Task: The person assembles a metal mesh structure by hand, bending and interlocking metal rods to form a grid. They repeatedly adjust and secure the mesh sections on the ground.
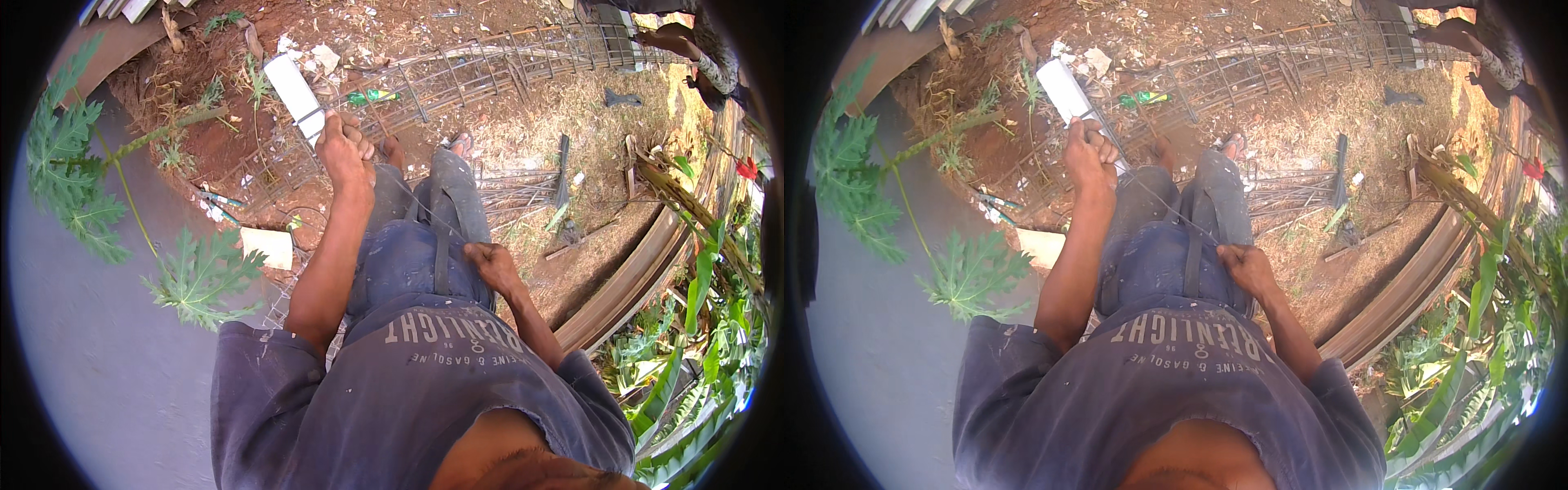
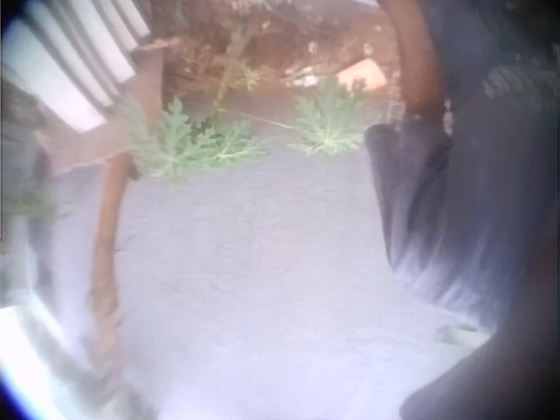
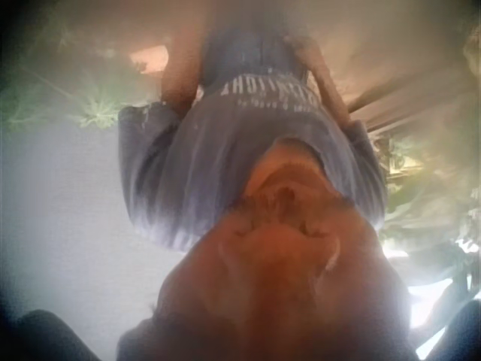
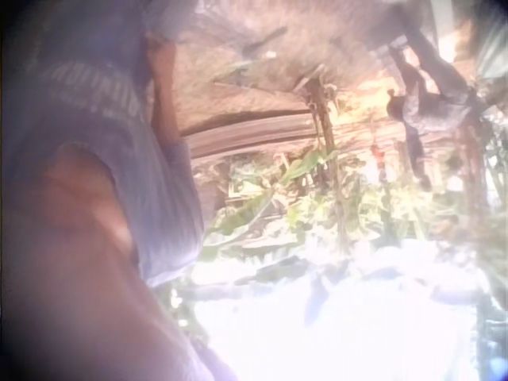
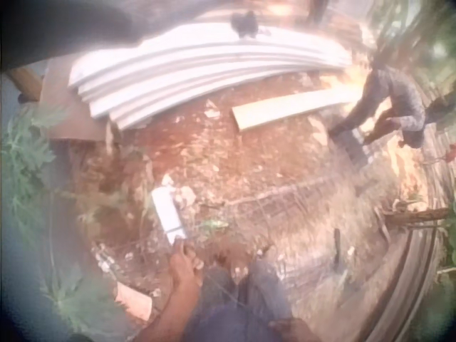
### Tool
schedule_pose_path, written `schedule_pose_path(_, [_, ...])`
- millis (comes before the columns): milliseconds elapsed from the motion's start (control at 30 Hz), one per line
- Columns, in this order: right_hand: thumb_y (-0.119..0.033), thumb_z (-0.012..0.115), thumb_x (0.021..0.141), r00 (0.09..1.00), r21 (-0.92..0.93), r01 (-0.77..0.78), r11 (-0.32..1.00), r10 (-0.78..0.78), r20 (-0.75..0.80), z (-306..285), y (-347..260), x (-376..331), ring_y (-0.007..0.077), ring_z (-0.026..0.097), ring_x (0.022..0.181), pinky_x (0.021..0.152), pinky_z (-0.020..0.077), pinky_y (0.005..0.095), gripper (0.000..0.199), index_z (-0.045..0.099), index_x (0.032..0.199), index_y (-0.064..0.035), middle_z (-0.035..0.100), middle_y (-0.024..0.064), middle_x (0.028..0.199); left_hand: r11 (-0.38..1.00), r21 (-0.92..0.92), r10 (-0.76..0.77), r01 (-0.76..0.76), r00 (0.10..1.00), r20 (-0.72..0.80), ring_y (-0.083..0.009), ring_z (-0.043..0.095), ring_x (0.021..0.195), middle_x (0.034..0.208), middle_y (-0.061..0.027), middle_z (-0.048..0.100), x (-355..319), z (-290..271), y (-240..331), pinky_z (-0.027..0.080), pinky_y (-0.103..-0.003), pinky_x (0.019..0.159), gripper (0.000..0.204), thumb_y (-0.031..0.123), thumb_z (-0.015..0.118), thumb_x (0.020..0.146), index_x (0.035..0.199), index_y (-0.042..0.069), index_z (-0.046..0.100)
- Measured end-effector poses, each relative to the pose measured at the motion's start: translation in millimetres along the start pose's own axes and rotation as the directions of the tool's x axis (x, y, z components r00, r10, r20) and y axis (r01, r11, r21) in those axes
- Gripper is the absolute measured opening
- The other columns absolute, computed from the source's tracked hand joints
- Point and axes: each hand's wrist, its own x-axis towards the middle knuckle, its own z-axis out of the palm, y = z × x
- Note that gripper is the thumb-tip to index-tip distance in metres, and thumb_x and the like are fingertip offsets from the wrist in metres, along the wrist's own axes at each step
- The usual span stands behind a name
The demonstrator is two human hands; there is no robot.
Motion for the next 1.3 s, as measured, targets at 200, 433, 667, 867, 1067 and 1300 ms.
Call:
schedule_pose_path(200, [-0.031, 0.062, 0.092, 0.936, 0.191, 0.276, 0.942, -0.309, 0.167, 3.4, 7.9, 55.8, 0.0233, 0.065, 0.08, 0.075, 0.0508, 0.0344, 0.038, 0.059, 0.123, -0.0093, 0.067, 0.0126, 0.098, 0.937, 0.342, -0.151, 0.073, 0.967, 0.207, -0.0179, 0.06, 0.068, 0.076, -0.0119, 0.064, 12.2, -13.8, -42.8, 0.047, -0.031, 0.065, 0.034, 0.028, 0.044, 0.1, 0.098, -0.002, 0.061])
schedule_pose_path(433, [-0.015, 0.054, 0.096, 0.966, 0.422, 0.205, 0.883, -0.251, 0.056, 3.5, -56.6, 147.3, 0.008, 0.053, 0.072, 0.065, 0.044, 0.0245, 0.031, 0.058, 0.125, -0.0051, 0.058, 0.0015, 0.079, 0.867, 0.456, -0.277, 0.2, 0.955, 0.107, -0.0162, 0.061, 0.07, 0.079, -0.0092, 0.065, 34.2, -27.2, -133.9, 0.048, -0.029, 0.068, 0.031, 0.027, 0.053, 0.096, 0.101, -0.002, 0.063])
schedule_pose_path(667, [-0.003, 0.045, 0.09, 0.979, 0.577, 0.084, 0.812, -0.177, 0.106, 5.4, 3.2, 199.4, 0.0084, 0.05, 0.064, 0.06, 0.0429, 0.0248, 0.037, 0.061, 0.123, -0.0073, 0.057, 0.001, 0.071, 0.732, 0.653, -0.387, 0.196, 0.907, 0.163, -0.0073, 0.046, 0.058, 0.068, 0.0014, 0.055, 86.3, -19.2, -175.0, 0.037, -0.025, 0.055, 0.019, 0.018, 0.061, 0.091, 0.092, -0.001, 0.065])
schedule_pose_path(867, [-0.004, 0.047, 0.094, 0.973, 0.625, 0.027, 0.78, -0.164, 0.163, 11.2, 23.4, 221.3, 0.0066, 0.048, 0.061, 0.056, 0.0391, 0.0214, 0.037, 0.052, 0.13, -0.0055, 0.054, 0.0, 0.067, 0.316, 0.923, -0.304, -0.218, 0.899, 0.316, -0.036, 0.059, 0.101, 0.112, -0.0299, 0.057, 120.9, -14.1, -226.3, 0.046, -0.04, 0.087, 0.03, 0.022, 0.058, 0.088, 0.107, 0.0, 0.064])
schedule_pose_path(1067, [-0.006, 0.047, 0.092, 0.966, 0.536, 0.185, 0.824, -0.252, 0.054, 17.1, 46.9, 244.8, 0.0106, 0.054, 0.063, 0.061, 0.0464, 0.0275, 0.039, 0.054, 0.129, -0.0115, 0.061, 0.005, 0.073, 0.124, 0.951, -0.278, -0.282, 0.91, 0.306, -0.0444, 0.058, 0.103, 0.111, -0.032, 0.059, 123.4, -1.3, -240.2, 0.046, -0.047, 0.088, 0.041, 0.029, 0.052, 0.091, 0.118, 0.0, 0.058])
schedule_pose_path(1300, [-0.013, 0.057, 0.094, 0.969, 0.595, 0.222, 0.773, -0.24, -0.05, -12.7, 57.1, 257.3, 0.0122, 0.058, 0.079, 0.07, 0.0478, 0.027, 0.025, 0.06, 0.118, -0.0084, 0.063, 0.0081, 0.1, 0.245, 0.901, -0.162, -0.359, 0.901, 0.403, -0.0443, 0.061, 0.085, 0.088, -0.0266, 0.063, 121.8, 29.0, -254.6, 0.047, -0.048, 0.074, 0.038, 0.034, 0.054, 0.091, 0.112, 0.003, 0.06])
